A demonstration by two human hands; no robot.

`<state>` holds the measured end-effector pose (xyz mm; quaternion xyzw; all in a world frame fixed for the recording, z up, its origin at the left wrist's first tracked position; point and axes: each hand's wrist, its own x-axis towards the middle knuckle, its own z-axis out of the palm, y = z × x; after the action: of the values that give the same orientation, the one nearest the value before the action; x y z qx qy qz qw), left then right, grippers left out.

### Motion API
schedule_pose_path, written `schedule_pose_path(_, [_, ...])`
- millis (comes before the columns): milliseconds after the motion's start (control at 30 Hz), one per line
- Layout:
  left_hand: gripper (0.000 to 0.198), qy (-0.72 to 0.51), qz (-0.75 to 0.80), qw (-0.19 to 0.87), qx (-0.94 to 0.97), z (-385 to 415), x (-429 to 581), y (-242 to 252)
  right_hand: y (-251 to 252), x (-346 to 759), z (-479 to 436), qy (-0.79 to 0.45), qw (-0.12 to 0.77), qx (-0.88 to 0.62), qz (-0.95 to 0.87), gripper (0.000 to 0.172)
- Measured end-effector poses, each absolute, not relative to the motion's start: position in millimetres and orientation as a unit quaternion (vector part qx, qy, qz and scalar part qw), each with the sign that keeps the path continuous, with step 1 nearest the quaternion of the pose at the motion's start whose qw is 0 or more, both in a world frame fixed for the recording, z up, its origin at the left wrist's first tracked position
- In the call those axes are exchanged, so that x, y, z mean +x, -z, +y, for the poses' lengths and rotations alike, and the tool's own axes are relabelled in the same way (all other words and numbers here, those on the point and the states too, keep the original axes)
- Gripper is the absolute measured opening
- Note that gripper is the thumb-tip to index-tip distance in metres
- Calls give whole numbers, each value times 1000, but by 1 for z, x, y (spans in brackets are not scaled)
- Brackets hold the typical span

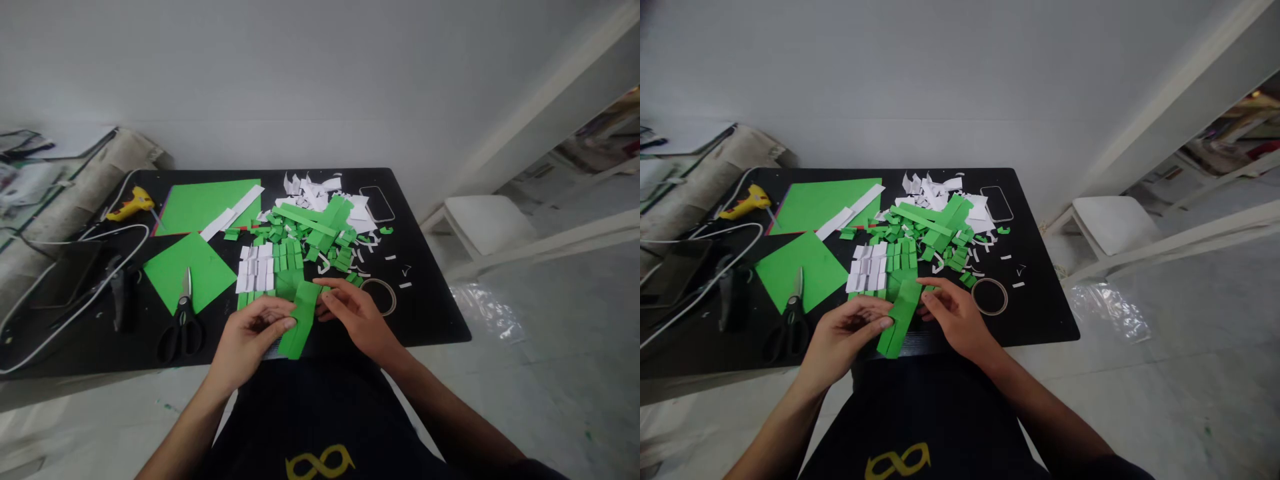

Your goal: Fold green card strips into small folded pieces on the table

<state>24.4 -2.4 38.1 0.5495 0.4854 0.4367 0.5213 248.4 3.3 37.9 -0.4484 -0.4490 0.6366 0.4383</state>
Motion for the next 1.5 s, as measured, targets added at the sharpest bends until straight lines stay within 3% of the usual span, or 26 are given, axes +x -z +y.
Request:
schedule_pose_path(167, [19,-415,477,499,593,-4,21,-38,-44,247,3,-678,456,-412,-404,34])
schedule_pose_path(333, [18,-406,450,501,618,-5,21,-37,-43,247,5,-585,518,-449,-432,17])
schedule_pose_path(633, [10,-418,410,535,609,-6,23,-40,-39,245,2,-480,578,-478,-455,22])
schedule_pose_path(967, [12,-437,418,532,593,-5,24,-37,-38,242,1,-490,586,-453,-459,38])
schedule_pose_path(1133, [21,-447,432,550,557,-6,25,-37,-40,242,1,-502,571,-450,-469,35])
schedule_pose_path(1500, [20,-475,448,537,534,-6,25,-38,-41,239,-6,-497,536,-459,-506,28])
